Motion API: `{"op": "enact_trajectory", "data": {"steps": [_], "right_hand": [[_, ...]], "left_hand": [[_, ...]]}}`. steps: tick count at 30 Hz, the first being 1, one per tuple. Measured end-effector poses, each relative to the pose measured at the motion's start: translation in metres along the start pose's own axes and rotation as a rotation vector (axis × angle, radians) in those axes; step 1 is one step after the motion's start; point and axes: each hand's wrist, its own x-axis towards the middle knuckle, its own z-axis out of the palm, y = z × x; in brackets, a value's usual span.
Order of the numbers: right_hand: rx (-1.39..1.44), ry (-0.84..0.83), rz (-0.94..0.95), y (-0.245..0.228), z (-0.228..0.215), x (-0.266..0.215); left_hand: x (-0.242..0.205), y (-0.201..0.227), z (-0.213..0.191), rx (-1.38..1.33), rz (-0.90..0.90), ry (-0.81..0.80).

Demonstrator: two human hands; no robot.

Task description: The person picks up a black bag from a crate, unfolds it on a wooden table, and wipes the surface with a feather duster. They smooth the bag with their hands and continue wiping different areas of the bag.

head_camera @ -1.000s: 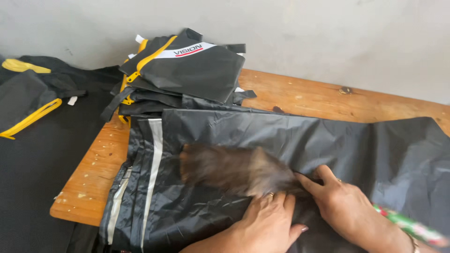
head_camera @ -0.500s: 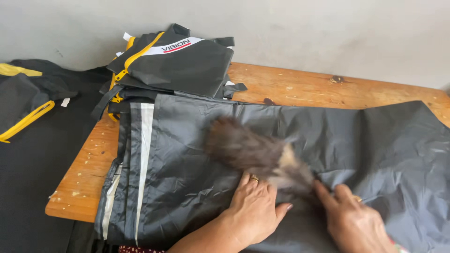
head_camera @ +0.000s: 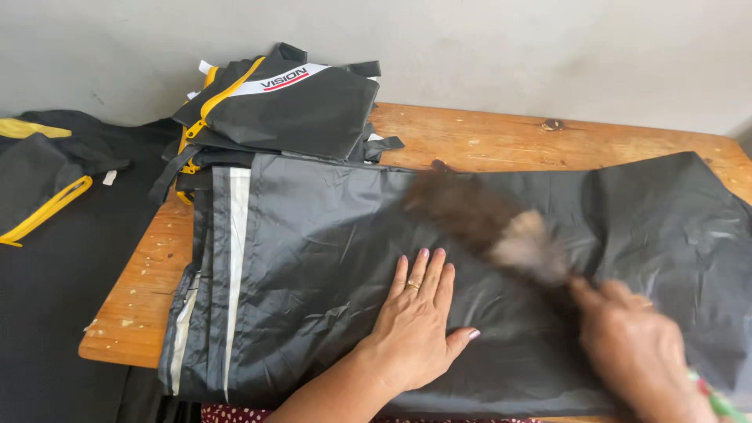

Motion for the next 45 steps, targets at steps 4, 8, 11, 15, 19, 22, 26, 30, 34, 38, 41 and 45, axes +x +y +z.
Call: {"op": "enact_trajectory", "data": {"steps": [4,8,11,15,19,22,26,30,34,38,41,45], "right_hand": [[-0.143,0.155,0.247,0.030,0.003,0.000],[0.290,0.448,0.035,-0.028,-0.049,-0.053],[0.147,0.326,-0.250,-0.041,0.000,-0.053],[0.005,0.049,-0.064,-0.008,-0.006,-0.011],[-0.169,0.313,0.136,0.033,-0.002,0.011],[0.106,0.147,0.146,0.035,-0.008,0.007],[0.334,-0.088,-0.051,0.046,-0.011,-0.002],[0.545,-0.178,-0.321,0.053,0.003,-0.017],[0.529,-0.009,-0.155,0.034,-0.006,0.009],[0.509,-0.172,-0.227,0.037,-0.013,-0.002],[0.474,-0.096,-0.135,0.033,-0.022,0.004],[0.209,0.011,0.023,0.040,0.008,0.012]], "left_hand": [[-0.005,-0.001,-0.007,-0.007,0.011,0.049],[-0.013,0.010,-0.027,0.274,-0.172,0.001],[-0.031,0.000,0.025,0.210,-0.104,0.164],[-0.025,-0.016,-0.012,0.109,-0.227,0.014],[-0.025,-0.034,-0.028,0.012,-0.180,-0.033],[-0.022,-0.044,-0.065,-0.250,-0.294,-0.239],[-0.015,-0.059,-0.091,-0.712,-0.418,-0.366],[-0.011,-0.057,-0.099,-0.785,-0.448,-0.388],[-0.012,-0.052,-0.091,-0.705,-0.425,-0.344],[-0.013,-0.050,-0.095,-0.718,-0.426,-0.320],[-0.010,-0.046,-0.089,-0.649,-0.434,-0.308],[-0.010,-0.045,-0.063,-0.459,-0.347,-0.222]]}}
